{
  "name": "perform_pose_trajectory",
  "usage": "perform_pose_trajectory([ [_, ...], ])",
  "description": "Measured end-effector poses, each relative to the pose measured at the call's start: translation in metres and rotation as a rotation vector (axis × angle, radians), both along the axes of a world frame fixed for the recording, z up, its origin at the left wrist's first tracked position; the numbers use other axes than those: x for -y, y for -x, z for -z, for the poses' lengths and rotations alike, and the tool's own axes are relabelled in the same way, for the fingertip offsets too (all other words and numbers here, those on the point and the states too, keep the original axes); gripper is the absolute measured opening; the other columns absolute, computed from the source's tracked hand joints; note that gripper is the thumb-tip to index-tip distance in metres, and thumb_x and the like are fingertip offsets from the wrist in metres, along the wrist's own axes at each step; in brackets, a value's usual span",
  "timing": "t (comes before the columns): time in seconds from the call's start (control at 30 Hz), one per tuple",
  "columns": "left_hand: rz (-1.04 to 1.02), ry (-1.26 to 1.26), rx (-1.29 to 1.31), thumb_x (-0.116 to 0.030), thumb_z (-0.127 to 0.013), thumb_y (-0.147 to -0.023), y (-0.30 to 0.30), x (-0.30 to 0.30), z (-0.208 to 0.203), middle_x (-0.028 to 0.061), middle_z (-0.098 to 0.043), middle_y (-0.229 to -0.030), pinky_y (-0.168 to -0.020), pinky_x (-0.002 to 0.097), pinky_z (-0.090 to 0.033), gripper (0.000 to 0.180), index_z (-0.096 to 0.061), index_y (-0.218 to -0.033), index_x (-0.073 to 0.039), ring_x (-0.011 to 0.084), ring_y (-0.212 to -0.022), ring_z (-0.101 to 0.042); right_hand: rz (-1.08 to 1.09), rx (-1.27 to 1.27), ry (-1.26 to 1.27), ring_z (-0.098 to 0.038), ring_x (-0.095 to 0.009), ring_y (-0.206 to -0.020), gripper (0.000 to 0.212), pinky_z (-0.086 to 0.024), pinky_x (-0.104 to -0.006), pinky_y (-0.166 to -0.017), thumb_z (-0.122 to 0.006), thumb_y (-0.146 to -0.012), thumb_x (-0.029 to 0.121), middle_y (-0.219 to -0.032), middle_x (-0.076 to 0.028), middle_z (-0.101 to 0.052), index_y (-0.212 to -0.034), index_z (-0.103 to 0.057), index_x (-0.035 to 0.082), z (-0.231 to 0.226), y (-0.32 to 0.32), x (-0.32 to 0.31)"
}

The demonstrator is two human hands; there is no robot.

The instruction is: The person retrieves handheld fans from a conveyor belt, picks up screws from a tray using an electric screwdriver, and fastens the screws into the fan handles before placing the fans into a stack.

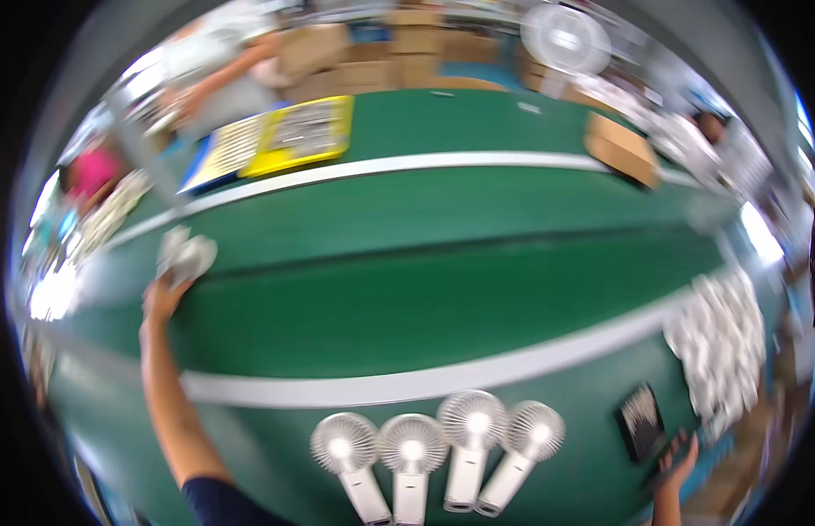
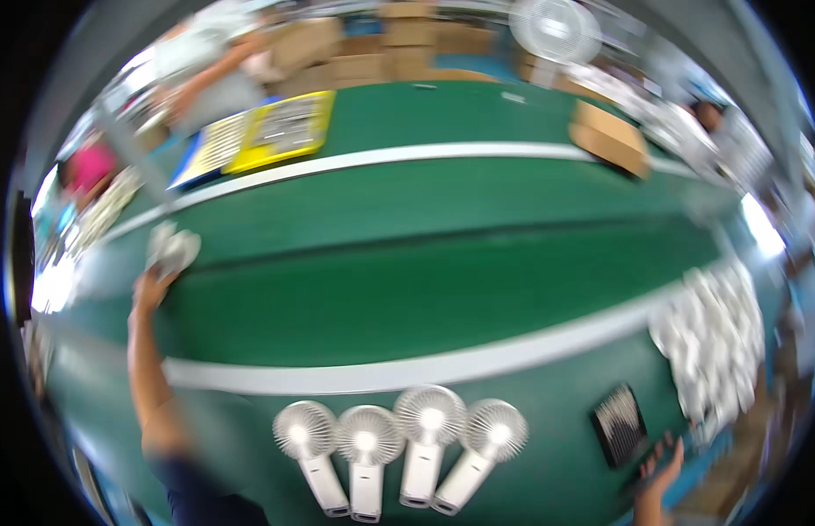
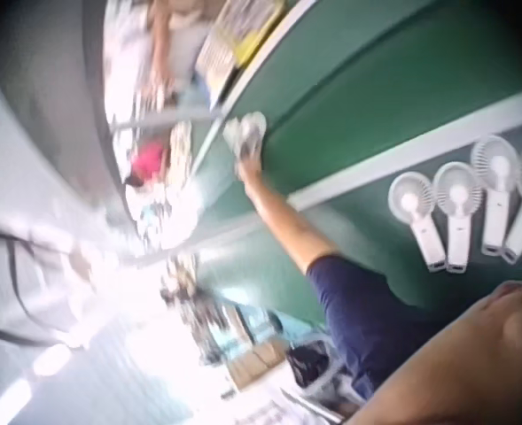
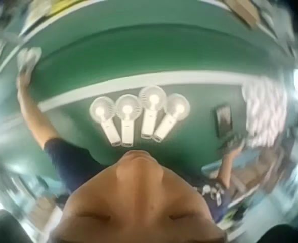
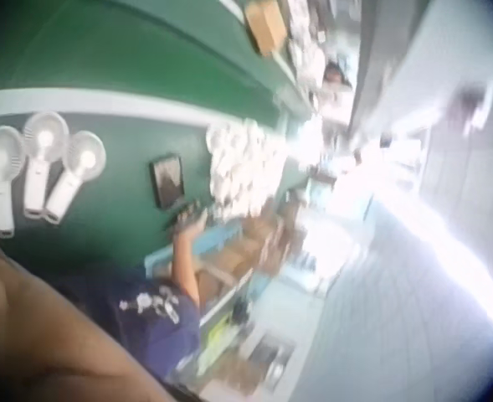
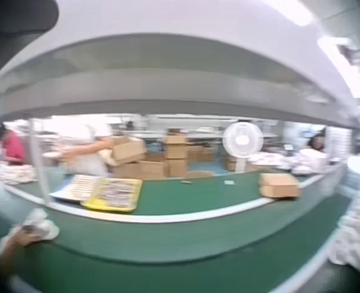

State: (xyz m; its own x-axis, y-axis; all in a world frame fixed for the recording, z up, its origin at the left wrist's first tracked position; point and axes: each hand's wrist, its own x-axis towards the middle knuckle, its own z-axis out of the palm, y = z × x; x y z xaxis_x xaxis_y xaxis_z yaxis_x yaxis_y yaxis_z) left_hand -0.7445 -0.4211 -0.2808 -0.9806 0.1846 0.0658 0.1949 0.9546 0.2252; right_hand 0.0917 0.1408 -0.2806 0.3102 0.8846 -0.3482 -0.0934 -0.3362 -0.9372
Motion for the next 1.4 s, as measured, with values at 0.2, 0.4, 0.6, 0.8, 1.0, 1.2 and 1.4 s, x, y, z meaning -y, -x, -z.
perform_pose_trajectory([
  [0.2, 0.006, 0.043, -0.088, -0.051, -0.059, -0.086, 0.002, 0.023, 0.024, 0.031, -0.051, -0.122, -0.1, 0.0454, -0.037, 0.068, -0.049, -0.137, -0.007, 0.0448, -0.114, -0.049, -0.217, -0.086, -0.145, -0.046, -0.012, -0.043, 0.039, -0.04, -0.0263, -0.036, -0.046, -0.097, 0.042, -0.075, -0.004, -0.054, -0.108, -0.053, 0.005, -0.006, 0.012, 0.014],
  [0.4, 0.134, -0.106, -0.135, -0.037, -0.06, -0.092, -0.198, -0.076, -0.073, 0.023, -0.045, -0.117, -0.096, 0.043, -0.038, 0.051, -0.052, -0.126, 0.001, 0.0394, -0.109, -0.049, -0.258, -0.236, -0.21, -0.046, -0.012, -0.044, 0.039, -0.041, -0.0268, -0.038, -0.043, -0.099, 0.038, -0.077, -0.005, -0.055, -0.112, -0.052, 0.002, -0.01, 0.01, 0.017],
  [0.6, 0.121, 0.065, -0.225, -0.031, -0.063, -0.088, -0.4, -0.092, -0.087, 0.0272, -0.045, -0.115, -0.091, 0.0479, -0.039, 0.042, -0.056, -0.114, 0.001, 0.0441, -0.106, -0.047, -0.344, -0.416, -0.293, -0.045, -0.009, -0.047, 0.044, -0.04, -0.0243, -0.04, -0.038, -0.1, 0.04, -0.085, -0.005, -0.052, -0.12, -0.048, 0.002, -0.01, 0.001, 0.015],
  [0.8, -0.195, 0.152, -0.087, -0.045, -0.06, -0.087, -0.47, -0.083, -0.05, 0.0295, -0.046, -0.114, -0.089, 0.0486, -0.044, 0.053, -0.06, -0.117, -0.001, 0.0453, -0.102, -0.05, -0.498, -0.494, -0.262, -0.044, -0.01, -0.047, 0.044, -0.039, -0.0235, -0.04, -0.036, -0.101, 0.039, -0.085, -0.006, -0.052, -0.121, -0.048, 0.001, 0.003, -0.003, 0.012],
  [1.0, -0.108, 0.04, -0.261, -0.045, -0.063, -0.085, -0.492, -0.131, -0.01, 0.0366, -0.043, -0.121, -0.088, 0.055, -0.044, 0.053, -0.057, -0.111, 0.0, 0.0499, -0.109, -0.046, -0.657, -0.651, -0.295, -0.043, -0.009, -0.049, 0.046, -0.04, -0.0218, -0.041, -0.034, -0.102, 0.037, -0.089, -0.007, -0.053, -0.125, -0.045, -0.001, 0.018, -0.033, -0.003],
  [1.2, -0.198, -0.004, -0.129, -0.046, -0.061, -0.088, -0.513, -0.143, -0.024, 0.0346, -0.041, -0.126, -0.096, 0.0554, -0.035, 0.05, -0.053, -0.112, -0.002, 0.0468, -0.119, -0.037, -0.752, -0.729, -0.31, -0.043, -0.01, -0.049, 0.046, -0.041, -0.0209, -0.039, -0.032, -0.103, 0.034, -0.091, -0.01, -0.05, -0.128, -0.039, -0.004, 0.015, -0.037, 0.0],
  [1.4, -0.087, -0.308, -0.198, -0.034, -0.055, -0.095, -0.521, -0.134, -0.018, 0.0289, -0.044, -0.129, -0.104, 0.0499, -0.03, 0.054, -0.038, -0.138, -0.007, 0.0427, -0.127, -0.035, -0.7, -0.763, -0.237, -0.04, -0.011, -0.047, 0.043, -0.039, -0.0222, -0.038, -0.035, -0.103, 0.033, -0.09, -0.01, -0.047, -0.126, -0.036, -0.003, 0.007, -0.036, -0.004],
])
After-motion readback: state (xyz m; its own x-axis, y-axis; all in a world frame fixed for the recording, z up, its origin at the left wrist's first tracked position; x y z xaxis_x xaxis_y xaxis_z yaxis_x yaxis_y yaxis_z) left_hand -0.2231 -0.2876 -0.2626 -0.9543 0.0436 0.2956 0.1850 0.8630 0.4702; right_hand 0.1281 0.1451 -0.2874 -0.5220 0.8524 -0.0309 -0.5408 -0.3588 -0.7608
